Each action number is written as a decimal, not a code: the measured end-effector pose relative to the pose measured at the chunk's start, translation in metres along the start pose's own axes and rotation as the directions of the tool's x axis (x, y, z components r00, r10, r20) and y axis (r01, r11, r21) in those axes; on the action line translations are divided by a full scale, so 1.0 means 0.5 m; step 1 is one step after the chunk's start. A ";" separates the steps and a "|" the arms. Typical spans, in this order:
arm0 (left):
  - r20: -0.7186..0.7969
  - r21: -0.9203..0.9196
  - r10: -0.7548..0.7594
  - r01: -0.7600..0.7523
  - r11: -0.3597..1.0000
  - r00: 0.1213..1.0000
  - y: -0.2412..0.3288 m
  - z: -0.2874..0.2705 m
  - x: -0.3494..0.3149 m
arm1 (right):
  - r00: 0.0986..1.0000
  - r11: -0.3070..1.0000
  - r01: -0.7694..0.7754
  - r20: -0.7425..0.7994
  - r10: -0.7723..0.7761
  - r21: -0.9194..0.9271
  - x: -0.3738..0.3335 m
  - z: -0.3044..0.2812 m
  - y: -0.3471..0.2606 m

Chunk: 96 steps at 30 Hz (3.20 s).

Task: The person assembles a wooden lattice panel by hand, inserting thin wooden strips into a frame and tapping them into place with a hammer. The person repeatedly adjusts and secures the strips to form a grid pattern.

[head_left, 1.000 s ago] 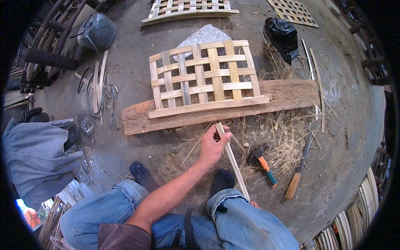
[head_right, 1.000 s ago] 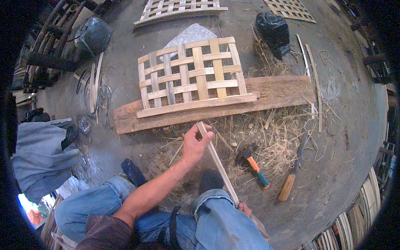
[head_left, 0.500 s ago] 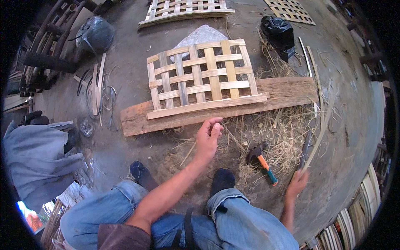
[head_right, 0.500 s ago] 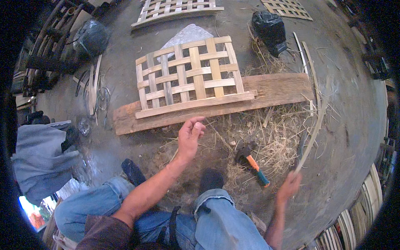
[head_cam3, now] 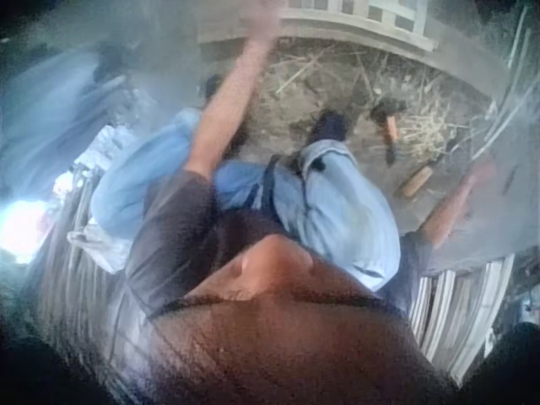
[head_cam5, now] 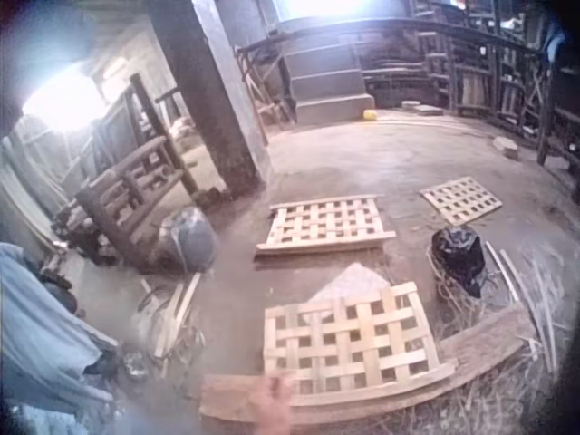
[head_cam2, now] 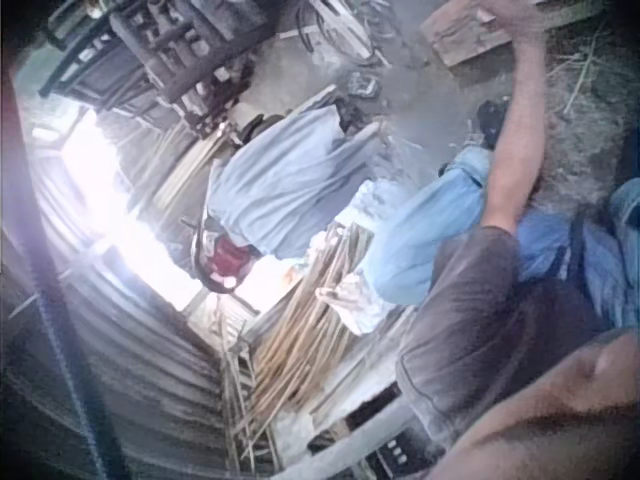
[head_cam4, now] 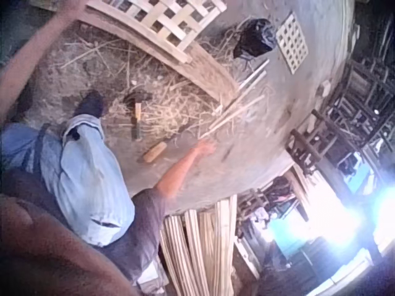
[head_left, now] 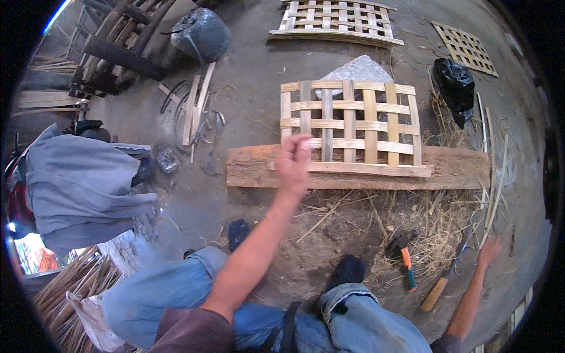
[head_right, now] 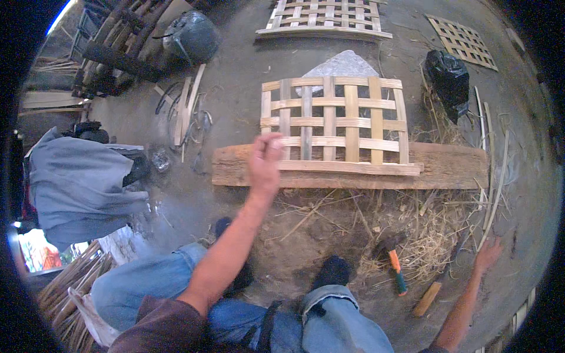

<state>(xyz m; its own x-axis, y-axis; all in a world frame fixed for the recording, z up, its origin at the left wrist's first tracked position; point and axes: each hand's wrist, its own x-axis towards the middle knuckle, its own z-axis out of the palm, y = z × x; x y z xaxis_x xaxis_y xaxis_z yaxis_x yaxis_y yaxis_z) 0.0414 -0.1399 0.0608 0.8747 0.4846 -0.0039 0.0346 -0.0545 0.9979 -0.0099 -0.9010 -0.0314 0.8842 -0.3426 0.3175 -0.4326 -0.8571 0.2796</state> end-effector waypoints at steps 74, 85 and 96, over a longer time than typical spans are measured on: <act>-0.256 0.555 0.262 -0.080 0.828 0.931 -0.163 -0.218 0.136 | 0.884 0.888 0.376 0.183 -0.429 0.265 0.509 -0.171 -0.977; -0.241 0.583 0.265 -0.079 0.809 0.934 -0.153 -0.200 0.135 | 0.863 0.902 0.361 0.282 -0.419 0.236 0.530 -0.161 -0.956; -0.217 0.585 0.271 -0.098 0.805 0.938 -0.161 -0.209 0.135 | 0.982 0.856 0.137 0.042 -0.182 0.499 0.523 -0.124 -0.939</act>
<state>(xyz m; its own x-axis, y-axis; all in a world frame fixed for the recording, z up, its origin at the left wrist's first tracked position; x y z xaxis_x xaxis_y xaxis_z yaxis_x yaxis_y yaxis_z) 0.0472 -0.0116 -0.0131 0.7251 0.6288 0.2809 0.2253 -0.6020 0.7660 0.4136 -0.5641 -0.0236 0.9546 -0.1970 0.2234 -0.1611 -0.9724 -0.1688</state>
